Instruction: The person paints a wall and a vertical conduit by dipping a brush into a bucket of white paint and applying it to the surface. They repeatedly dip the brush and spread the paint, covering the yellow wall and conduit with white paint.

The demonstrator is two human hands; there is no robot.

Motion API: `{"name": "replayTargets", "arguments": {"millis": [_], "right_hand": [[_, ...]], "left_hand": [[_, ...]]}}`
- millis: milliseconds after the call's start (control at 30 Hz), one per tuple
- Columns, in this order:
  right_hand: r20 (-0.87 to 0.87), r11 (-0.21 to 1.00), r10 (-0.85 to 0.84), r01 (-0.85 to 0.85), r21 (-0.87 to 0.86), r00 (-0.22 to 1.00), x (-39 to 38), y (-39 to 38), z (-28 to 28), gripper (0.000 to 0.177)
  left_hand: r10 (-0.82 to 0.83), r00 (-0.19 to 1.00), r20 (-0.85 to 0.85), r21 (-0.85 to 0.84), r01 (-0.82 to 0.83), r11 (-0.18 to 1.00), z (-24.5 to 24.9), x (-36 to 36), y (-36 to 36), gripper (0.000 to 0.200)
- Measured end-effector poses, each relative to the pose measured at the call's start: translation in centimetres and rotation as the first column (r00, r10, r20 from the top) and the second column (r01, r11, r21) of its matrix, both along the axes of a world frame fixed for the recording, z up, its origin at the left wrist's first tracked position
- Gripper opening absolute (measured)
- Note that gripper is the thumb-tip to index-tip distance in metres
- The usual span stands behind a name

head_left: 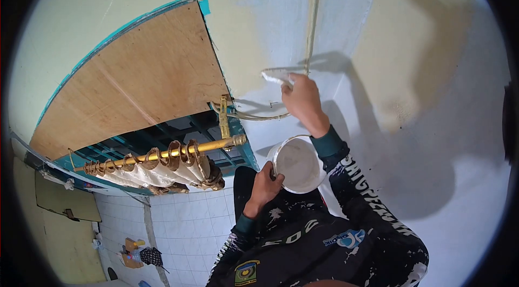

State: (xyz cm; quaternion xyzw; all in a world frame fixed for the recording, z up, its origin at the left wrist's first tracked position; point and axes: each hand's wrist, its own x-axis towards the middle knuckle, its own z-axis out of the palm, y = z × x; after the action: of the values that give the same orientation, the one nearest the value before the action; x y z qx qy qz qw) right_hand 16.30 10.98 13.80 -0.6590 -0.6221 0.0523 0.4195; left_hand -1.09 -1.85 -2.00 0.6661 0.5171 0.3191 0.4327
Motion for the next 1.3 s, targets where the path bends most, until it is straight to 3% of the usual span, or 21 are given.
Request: {"name": "replayTargets", "arguments": {"millis": [167,267,333,467,567,633,767,867,967,1000,1067,1167,1200,1267,1300], "right_hand": [[-0.037,0.998,0.031,-0.029,0.057,0.999,0.5,-0.7,6.1,0.036],[0.054,0.985,0.02,-0.029,0.171,0.998,0.6,-0.9,8.3,0.033],[0.015,0.964,0.079,-0.081,0.253,0.997,0.7,-1.3,10.2,0.019],[0.033,0.911,0.118,-0.121,0.395,0.992,0.4,-2.6,13.7,0.018],[0.082,0.846,0.04,-0.077,0.527,0.996,0.0,-1.4,13.1,0.028],[0.294,0.886,-0.109,-0.041,0.462,0.949,0.0,0.8,8.7,0.041],[0.332,0.955,-0.119,0.017,0.296,0.936,-1.6,0.2,0.5,0.047],[0.323,0.989,-0.068,0.021,0.149,0.944,-2.2,-1.0,-4.7,0.048],[0.113,0.998,0.068,-0.069,0.008,0.991,-1.2,-1.5,-7.3,0.038],[0.111,0.998,0.066,-0.067,0.006,0.992,-0.3,-2.0,-6.9,0.038],[-0.079,0.978,0.209,-0.21,-0.004,0.975,1.7,-4.2,-5.0,0.032],[-0.269,0.939,0.243,-0.296,-0.177,0.932,4.7,-9.3,0.1,0.029],[-0.302,0.922,0.253,-0.324,-0.212,0.919,5.8,-10.8,1.1,0.029],[-0.269,0.884,0.286,-0.362,-0.296,0.92,7.5,-13.7,3.2,0.029],[-0.179,0.791,0.224,-0.286,-0.541,0.958,7.9,-14.7,4.9,0.028]], "left_hand": [[-0.021,0.999,-0.04,0.006,0.021,1.0,0.5,0.3,0.4,0.026],[-0.033,0.999,-0.009,-0.027,0.033,0.999,-0.3,0.5,0.8,0.026],[-0.039,0.999,-0.015,-0.01,0.039,0.999,0.0,0.6,0.8,0.026],[-0.026,0.999,0.019,-0.048,0.027,0.998,0.9,0.7,0.8,0.027],[-0.029,0.999,-0.045,0.003,0.029,1.0,0.3,0.5,1.0,0.028],[-0.017,1.0,-0.023,0.004,0.017,1.0,0.2,0.5,0.9,0.028],[-0.026,0.997,-0.071,-0.014,0.025,1.0,0.5,0.3,1.0,0.03],[-0.021,1.0,-0.018,-0.086,0.02,0.996,0.7,0.4,1.1,0.031],[0.005,0.997,0.071,-0.127,0.004,0.992,0.9,0.5,0.8,0.027],[0.003,0.998,0.069,-0.129,0.006,0.992,0.8,0.5,0.9,0.027],[-0.023,0.998,-0.058,0.006,0.024,1.0,0.5,0.0,0.9,0.029],[-0.023,0.998,-0.06,0.059,0.027,0.998,0.0,-0.5,0.9,0.029],[-0.004,1.0,0.01,0.091,0.003,0.996,-0.9,-0.5,0.9,0.028],[0.007,0.998,0.068,0.055,-0.011,0.998,-0.3,-0.5,0.8,0.028],[0.006,0.999,0.05,0.052,-0.008,0.999,-0.7,-0.5,0.9,0.027]]}}
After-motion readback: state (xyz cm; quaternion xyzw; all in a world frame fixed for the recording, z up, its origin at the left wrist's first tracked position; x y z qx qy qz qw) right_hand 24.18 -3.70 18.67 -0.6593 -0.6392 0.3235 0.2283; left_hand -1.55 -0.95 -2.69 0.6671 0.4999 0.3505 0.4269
